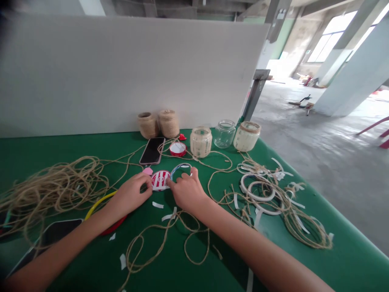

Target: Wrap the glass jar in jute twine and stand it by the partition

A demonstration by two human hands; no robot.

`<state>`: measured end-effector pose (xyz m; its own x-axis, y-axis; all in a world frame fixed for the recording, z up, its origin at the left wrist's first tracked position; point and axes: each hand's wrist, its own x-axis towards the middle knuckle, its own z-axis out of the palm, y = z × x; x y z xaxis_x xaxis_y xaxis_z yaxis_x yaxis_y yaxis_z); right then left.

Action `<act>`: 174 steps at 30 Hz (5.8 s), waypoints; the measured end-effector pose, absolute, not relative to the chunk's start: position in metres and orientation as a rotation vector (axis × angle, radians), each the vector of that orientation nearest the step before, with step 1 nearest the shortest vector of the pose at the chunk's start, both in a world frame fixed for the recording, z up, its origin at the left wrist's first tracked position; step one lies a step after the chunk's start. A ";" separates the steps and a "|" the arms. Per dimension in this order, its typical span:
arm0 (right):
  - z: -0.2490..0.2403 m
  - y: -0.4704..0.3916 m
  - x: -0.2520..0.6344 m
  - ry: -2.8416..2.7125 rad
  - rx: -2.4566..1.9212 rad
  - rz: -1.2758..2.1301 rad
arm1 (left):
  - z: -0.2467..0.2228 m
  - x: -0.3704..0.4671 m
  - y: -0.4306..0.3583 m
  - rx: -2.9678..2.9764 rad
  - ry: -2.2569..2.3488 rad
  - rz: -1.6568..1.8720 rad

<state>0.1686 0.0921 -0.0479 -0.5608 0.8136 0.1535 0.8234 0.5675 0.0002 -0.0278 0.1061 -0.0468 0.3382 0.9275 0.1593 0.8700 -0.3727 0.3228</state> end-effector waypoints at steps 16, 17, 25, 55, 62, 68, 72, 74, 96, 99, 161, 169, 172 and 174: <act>-0.049 0.093 0.168 -2.739 -1.438 -0.095 | -0.053 -0.030 0.112 2.466 1.530 0.419; -0.048 0.093 0.168 -2.741 -1.436 -0.101 | -0.053 -0.030 0.112 2.478 1.529 0.417; -0.049 0.092 0.168 -2.771 -1.454 -0.099 | -0.048 -0.029 0.112 2.505 1.533 0.338; -0.046 0.094 0.170 -2.781 -1.394 -0.087 | -0.026 -0.041 0.140 2.417 1.177 0.056; -0.046 0.094 0.169 -2.806 -1.418 -0.074 | -0.029 -0.031 0.138 2.440 1.246 0.072; -0.045 0.093 0.169 -2.818 -1.424 -0.064 | -0.031 -0.031 0.142 2.438 1.229 0.087; -0.047 0.094 0.170 -2.816 -1.412 -0.066 | -0.033 -0.034 0.139 2.462 1.218 0.113; -0.048 0.094 0.171 -2.811 -1.401 -0.082 | -0.034 -0.035 0.138 2.488 1.205 0.112; -0.047 0.097 0.174 -2.641 -1.438 -0.039 | -0.053 -0.023 0.123 2.738 1.470 0.306; -0.045 0.095 0.175 -2.511 -1.514 -0.010 | -0.049 -0.022 0.119 2.713 1.404 0.411; -0.042 0.055 0.172 -2.103 -1.370 0.136 | -0.018 0.005 0.070 0.936 0.943 1.175; -0.041 0.056 0.174 -2.085 -1.422 0.009 | -0.020 0.002 0.074 1.200 1.052 1.289; -0.040 0.055 0.173 -2.068 -1.456 0.007 | -0.020 0.002 0.073 1.263 1.114 1.314; -0.038 0.054 0.173 -2.050 -1.479 0.006 | -0.019 0.003 0.072 1.275 1.142 1.315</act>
<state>0.1730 0.0541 -0.0379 -0.1953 0.8636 0.4649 0.8610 0.3780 -0.3404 0.0032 0.0719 -0.0193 -0.0123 0.9928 0.1194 -0.0210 -0.1196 0.9926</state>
